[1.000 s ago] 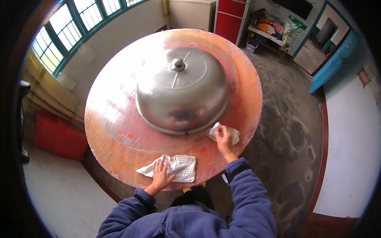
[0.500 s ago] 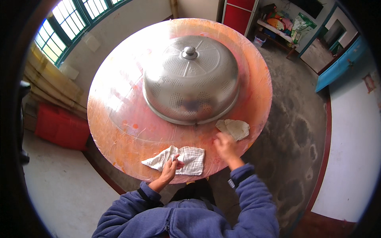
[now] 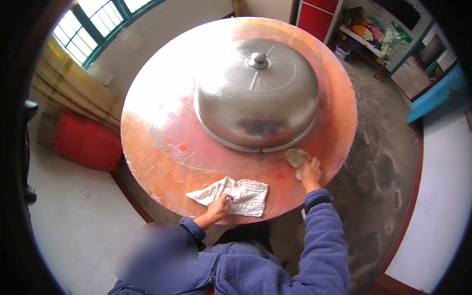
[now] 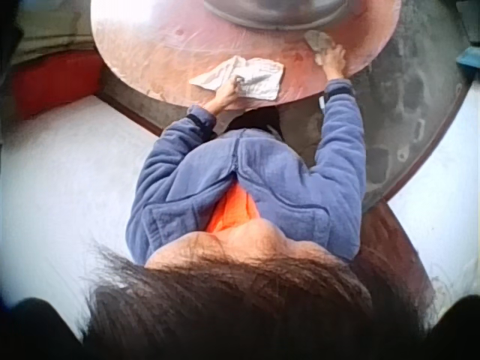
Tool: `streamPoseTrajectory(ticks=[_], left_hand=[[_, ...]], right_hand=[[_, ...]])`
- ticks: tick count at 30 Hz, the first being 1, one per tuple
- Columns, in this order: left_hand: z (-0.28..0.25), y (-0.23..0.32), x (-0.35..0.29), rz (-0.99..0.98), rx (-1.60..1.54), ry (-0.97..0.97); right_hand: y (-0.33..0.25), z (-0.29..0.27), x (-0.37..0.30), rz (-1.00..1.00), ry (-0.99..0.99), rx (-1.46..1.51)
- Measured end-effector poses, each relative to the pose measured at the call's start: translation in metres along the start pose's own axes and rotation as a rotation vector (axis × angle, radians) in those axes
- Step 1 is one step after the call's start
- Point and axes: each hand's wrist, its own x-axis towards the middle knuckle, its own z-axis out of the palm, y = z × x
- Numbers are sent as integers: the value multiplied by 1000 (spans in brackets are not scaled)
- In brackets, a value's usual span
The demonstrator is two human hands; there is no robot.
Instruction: The person wipes a round table with a cloth, then cleans a small green-framed mirror, and finally wipes the top of a white cabinet. The actions are performed with a cloth in hand, moving across each surface in sequence.
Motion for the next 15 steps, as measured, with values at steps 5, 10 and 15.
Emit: streamPoseTrajectory(ticks=[5, 10, 15], left_hand=[[-2, 13, 10, -78, 125, -13], [2, 19, 13, -43, 245, 7], [-4, 38, 16, -69, 377, -61]], right_hand=[[-70, 11, -79, -188, -90, 94], [-121, 14, -136, -349, 83, 267], [-96, 6, -112, -495, -27, 337]])
